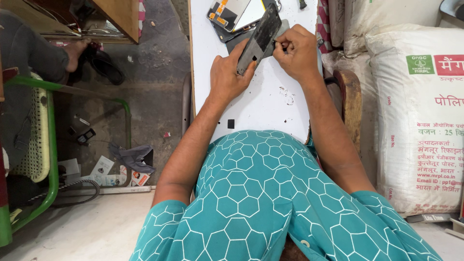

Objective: The person repairs a disassembled smartphone at a small white table, holding the phone body and pressing and peeling at the back cover and internal components with their fingers. They reposition the phone repeatedly, set it down, and continue working on the back panel and frame throughout the clip.

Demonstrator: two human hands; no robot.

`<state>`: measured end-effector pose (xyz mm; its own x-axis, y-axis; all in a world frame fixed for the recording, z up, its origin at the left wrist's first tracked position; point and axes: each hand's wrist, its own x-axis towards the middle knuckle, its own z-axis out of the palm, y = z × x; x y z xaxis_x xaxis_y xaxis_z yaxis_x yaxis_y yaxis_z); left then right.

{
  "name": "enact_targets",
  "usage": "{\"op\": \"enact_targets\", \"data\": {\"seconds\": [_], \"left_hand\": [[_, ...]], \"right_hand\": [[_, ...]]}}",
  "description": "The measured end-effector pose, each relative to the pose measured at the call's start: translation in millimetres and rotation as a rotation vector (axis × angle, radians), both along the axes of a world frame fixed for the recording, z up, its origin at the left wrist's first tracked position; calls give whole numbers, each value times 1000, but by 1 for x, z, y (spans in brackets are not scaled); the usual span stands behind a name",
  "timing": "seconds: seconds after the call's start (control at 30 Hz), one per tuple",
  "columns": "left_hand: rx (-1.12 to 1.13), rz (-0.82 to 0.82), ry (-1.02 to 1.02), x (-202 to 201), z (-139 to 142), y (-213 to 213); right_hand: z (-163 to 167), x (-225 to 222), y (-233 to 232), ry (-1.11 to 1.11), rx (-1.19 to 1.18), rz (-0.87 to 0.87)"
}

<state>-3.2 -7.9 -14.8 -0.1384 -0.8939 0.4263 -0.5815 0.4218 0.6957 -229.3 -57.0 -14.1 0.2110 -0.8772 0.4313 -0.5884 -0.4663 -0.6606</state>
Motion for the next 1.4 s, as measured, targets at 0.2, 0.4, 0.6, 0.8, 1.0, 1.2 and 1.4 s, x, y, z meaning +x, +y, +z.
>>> {"op": "enact_targets", "data": {"seconds": [0.2,0.4,0.6,0.8,1.0,1.2,1.4], "left_hand": [[-44,-4,1,-2,-1,1],[39,9,9,-4,8,-1],[-36,-6,42,-3,9,0],[24,6,19,-2,9,2],[-10,0,51,-2,11,2],[-108,10,39,-2,13,4],[-30,26,-1,-1,2,0]], "right_hand": [[1,2,6,78,-145,104],[6,19,37,166,-109,160],[6,13,31,-54,18,11],[4,5,7,-25,-56,4],[11,11,13,7,-105,82],[13,25,38,149,-117,147],[9,17,17,-9,-74,86]]}}
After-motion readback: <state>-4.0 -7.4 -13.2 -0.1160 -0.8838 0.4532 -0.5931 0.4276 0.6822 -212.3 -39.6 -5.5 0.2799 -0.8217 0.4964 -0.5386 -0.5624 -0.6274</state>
